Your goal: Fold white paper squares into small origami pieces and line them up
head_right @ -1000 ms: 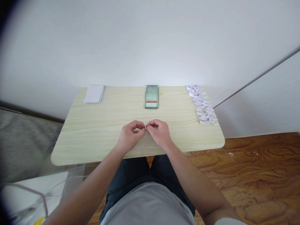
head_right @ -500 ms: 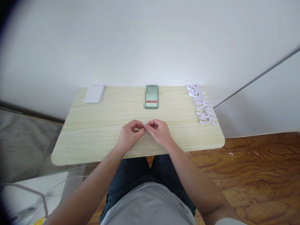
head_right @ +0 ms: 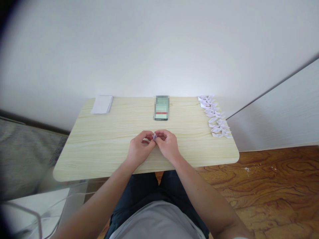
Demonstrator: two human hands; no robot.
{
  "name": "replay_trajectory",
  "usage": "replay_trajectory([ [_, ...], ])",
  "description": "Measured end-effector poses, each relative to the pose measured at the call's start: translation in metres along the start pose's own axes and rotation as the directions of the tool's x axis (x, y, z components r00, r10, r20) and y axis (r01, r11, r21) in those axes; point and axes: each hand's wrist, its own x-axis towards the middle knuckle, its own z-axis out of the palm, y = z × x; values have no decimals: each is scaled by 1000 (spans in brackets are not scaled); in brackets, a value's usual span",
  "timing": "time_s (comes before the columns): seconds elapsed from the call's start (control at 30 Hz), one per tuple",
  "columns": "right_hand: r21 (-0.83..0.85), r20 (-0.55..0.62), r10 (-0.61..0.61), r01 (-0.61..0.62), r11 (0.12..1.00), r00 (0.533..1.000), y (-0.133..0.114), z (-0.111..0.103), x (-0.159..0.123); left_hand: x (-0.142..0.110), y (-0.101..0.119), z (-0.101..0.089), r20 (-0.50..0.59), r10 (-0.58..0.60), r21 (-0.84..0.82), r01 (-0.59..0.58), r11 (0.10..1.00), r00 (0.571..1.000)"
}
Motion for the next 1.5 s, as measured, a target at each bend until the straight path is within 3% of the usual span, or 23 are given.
replay_trajectory([
  [0.37, 125, 98, 13, -25, 992, 995, -36, 2, 33, 44, 15, -7, -36, 136, 4, -136, 991, 990],
  [0.63, 111, 102, -128, 117, 987, 987, -85, 0, 80, 103, 44, -15, -100, 199, -56, -205, 977, 975],
  [0.77, -84, 42, -251, 254, 964, 967, -114, 0, 102, 134, 60, -22, -113, 227, -54, -234, 971, 967],
  [0.9, -408, 95, -411, 412, 814, 907, -134, -4, 120, 163, 68, -27, -127, 222, -4, -225, 974, 967],
  [1.07, -519, 191, -513, 530, 671, 837, -140, -9, 139, 188, 69, -25, -163, 149, 22, -148, 989, 975],
  [1.2, -393, 191, -572, 596, 700, 798, -137, -10, 150, 196, 70, -21, -194, 131, -96, -151, 984, 972],
  [1.37, -145, 143, -477, 495, 857, 867, -138, -12, 151, 194, 73, -22, -155, 181, -341, -225, 913, 971],
  [1.5, 68, 168, -403, 397, 915, 900, -143, -16, 145, 189, 77, -26, -112, 209, -440, -237, 866, 972],
])
